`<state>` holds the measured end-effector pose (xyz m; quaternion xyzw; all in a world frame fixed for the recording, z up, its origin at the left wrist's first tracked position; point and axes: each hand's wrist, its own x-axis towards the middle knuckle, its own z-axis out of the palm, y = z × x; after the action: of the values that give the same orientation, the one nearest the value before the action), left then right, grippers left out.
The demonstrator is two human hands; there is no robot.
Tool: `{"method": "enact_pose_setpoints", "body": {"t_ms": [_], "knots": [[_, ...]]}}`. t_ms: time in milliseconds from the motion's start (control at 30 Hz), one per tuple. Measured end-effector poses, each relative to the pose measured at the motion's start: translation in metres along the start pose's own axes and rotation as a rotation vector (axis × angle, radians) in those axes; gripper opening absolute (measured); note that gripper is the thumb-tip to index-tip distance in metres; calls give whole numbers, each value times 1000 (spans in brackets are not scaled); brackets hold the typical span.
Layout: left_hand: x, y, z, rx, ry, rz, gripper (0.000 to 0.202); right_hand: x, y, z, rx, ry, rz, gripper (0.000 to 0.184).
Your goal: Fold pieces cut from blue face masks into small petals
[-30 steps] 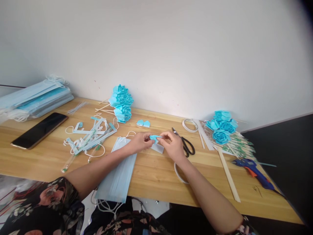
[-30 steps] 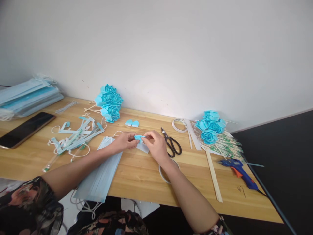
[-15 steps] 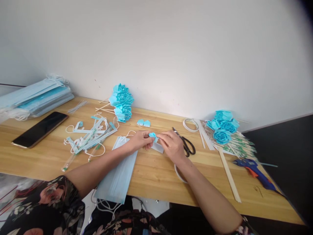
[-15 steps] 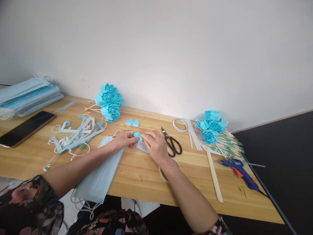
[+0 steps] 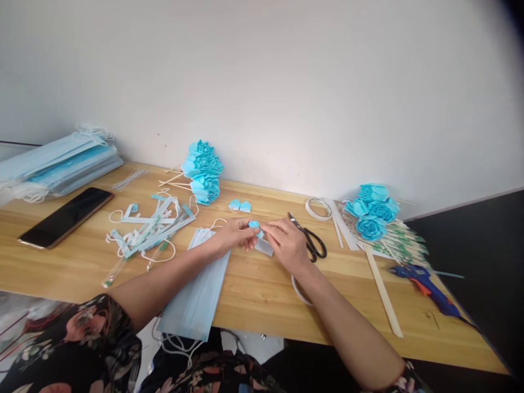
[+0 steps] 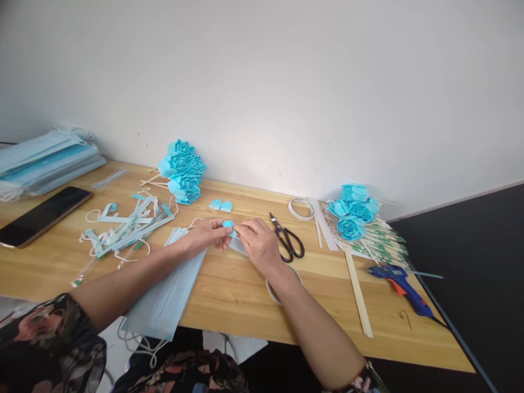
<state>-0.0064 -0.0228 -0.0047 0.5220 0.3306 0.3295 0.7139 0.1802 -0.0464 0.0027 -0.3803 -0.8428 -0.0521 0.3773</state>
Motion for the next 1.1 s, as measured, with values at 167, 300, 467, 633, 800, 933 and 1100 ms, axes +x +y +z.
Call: {"method": "enact_pose_setpoints", "body": {"t_ms": [167, 300, 467, 633, 800, 933, 1100], "knots": [[1, 0, 1, 4, 20, -1, 35, 0, -2, -1, -22, -8, -9, 22], [0, 1, 1, 13, 39, 0, 35, 0, -1, 0, 23, -3, -1, 23], [0, 1, 0, 20, 66, 19, 33, 2, -3, 0, 154, 20, 97, 26], [-1, 3, 2, 8, 119, 67, 34, 4, -6, -1, 320, 19, 344, 17], [-1, 6, 3, 51, 152, 132, 35, 8, -8, -5, 520, -83, 564, 16], [-1, 5, 3, 106, 151, 148, 34, 10, -8, -6, 677, -132, 635, 21], [0, 0, 2, 207, 137, 170, 29, 7, -6, 0, 754, -178, 728, 20]]}}
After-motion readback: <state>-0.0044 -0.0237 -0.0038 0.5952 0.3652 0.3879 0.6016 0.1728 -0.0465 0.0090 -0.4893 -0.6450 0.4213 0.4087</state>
